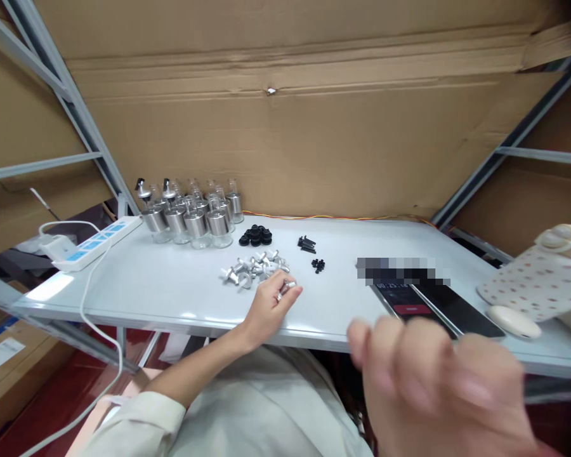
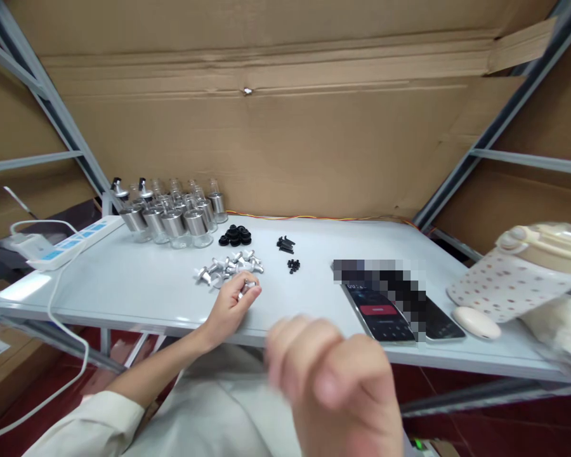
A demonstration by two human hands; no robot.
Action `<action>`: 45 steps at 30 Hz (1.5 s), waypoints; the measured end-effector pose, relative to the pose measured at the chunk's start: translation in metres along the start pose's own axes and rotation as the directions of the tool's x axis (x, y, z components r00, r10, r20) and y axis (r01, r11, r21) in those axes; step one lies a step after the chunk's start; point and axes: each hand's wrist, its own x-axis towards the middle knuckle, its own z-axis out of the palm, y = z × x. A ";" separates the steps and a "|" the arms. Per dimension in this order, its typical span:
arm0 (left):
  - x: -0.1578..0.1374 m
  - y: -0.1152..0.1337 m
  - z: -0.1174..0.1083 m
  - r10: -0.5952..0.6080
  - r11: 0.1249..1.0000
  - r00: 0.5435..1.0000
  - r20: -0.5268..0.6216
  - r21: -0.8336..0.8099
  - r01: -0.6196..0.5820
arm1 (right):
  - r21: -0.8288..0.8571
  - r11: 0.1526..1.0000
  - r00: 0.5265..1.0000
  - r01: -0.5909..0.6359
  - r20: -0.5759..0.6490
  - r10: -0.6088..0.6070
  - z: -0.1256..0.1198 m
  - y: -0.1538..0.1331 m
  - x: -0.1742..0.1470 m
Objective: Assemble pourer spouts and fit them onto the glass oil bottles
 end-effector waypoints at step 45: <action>-0.006 0.030 -0.011 0.008 0.996 0.927 0.374 -0.087 0.027 | -0.416 0.689 0.804 0.593 0.254 -0.538 0.024 0.066 0.020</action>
